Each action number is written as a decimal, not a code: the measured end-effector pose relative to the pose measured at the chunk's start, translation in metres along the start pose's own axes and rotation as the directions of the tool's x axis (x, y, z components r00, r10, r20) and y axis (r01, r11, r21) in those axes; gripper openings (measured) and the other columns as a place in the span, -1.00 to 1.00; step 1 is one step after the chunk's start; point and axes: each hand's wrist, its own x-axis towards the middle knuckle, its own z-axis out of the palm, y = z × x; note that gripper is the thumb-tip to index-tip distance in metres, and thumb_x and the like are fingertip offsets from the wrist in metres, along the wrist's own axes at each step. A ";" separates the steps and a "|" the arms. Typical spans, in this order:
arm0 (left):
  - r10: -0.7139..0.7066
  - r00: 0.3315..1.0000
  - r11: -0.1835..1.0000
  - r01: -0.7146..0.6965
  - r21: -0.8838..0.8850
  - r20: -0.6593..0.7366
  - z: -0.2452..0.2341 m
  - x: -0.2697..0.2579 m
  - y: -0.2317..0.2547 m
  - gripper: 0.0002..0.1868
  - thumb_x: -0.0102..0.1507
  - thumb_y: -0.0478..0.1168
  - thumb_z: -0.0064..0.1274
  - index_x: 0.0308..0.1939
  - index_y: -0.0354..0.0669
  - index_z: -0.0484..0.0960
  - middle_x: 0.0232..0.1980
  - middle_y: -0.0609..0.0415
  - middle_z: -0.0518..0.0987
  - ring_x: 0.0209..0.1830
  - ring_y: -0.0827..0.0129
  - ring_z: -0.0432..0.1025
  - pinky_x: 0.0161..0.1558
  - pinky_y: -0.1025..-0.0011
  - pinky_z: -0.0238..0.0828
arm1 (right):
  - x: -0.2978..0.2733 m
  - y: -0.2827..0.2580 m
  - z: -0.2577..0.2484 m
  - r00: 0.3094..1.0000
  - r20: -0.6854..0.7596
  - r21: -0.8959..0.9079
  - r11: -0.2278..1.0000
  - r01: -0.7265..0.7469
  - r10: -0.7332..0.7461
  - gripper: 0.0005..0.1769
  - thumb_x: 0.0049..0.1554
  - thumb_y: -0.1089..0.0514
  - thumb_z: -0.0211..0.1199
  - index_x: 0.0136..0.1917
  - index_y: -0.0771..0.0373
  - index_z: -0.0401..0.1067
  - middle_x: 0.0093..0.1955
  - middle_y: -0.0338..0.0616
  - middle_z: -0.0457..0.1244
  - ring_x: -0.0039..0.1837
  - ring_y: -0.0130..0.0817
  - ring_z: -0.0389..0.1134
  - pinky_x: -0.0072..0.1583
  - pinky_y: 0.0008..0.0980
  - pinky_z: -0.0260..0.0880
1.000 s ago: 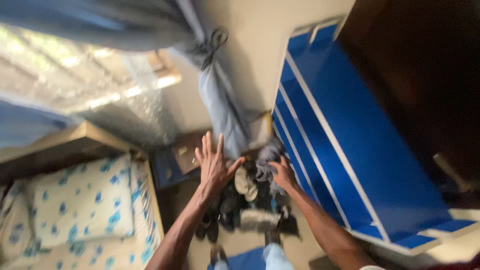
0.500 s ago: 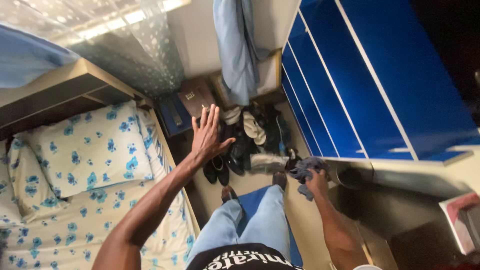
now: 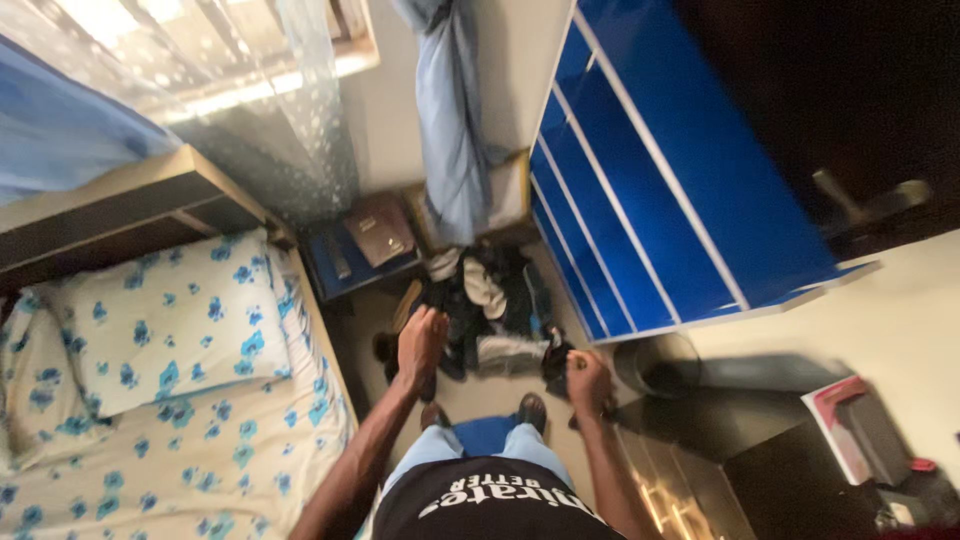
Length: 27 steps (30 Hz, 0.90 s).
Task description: The person removes various shoes and slippers from a blue shoe rack and places them on the floor. They then pick up the footwear from the floor and place them back onto the rack in an organized manner.
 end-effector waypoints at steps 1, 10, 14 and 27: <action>-0.022 1.000 1.000 0.021 -0.009 -0.021 -0.003 -0.005 0.009 -0.68 0.28 -0.10 0.10 -0.44 -0.25 0.50 -0.38 -0.20 0.50 -0.35 -0.11 0.42 -0.33 0.04 0.37 | 0.003 -0.007 0.005 0.998 -0.006 0.026 0.998 -0.065 0.066 -0.78 0.05 0.05 0.41 -0.22 0.25 0.57 -0.24 0.02 0.39 -0.16 -0.03 0.42 -0.08 -0.14 0.41; -0.279 0.952 0.954 0.261 -0.147 -0.125 -0.022 0.009 0.068 -0.45 0.36 0.12 0.05 -0.49 -0.30 0.49 -0.51 -0.27 0.47 -0.60 -0.06 0.34 -0.46 0.15 0.29 | 0.135 0.007 -0.031 0.890 0.328 0.467 0.765 -0.443 0.315 -0.22 0.33 -0.40 -0.16 -0.48 0.17 0.23 -0.59 -0.23 0.07 -0.54 -0.38 0.16 -0.42 -0.35 0.16; -0.262 0.958 0.932 0.221 -0.287 -0.113 -0.021 0.038 0.067 -0.30 0.42 0.27 -0.19 -0.49 -0.30 0.44 -0.56 -0.18 0.44 -0.58 0.07 0.31 -0.46 0.23 0.24 | 0.194 0.010 -0.066 0.971 0.088 0.461 0.855 -0.239 0.224 -0.15 0.39 -0.47 -0.22 -0.51 0.15 0.06 -0.56 -0.27 -0.03 -0.47 -0.44 0.00 -0.37 -0.28 -0.01; 0.315 0.925 0.864 -0.187 -0.468 0.212 0.103 0.267 0.054 -0.18 0.38 0.38 -0.42 -0.57 -0.27 0.47 -0.68 -0.02 0.38 -0.64 0.22 0.38 -0.51 0.20 0.22 | 0.191 -0.005 -0.084 0.830 -0.451 0.290 0.933 -0.212 0.329 -0.10 0.33 -0.55 -0.22 -0.47 0.25 0.02 -0.51 -0.25 -0.08 -0.38 -0.43 -0.08 -0.29 -0.19 -0.13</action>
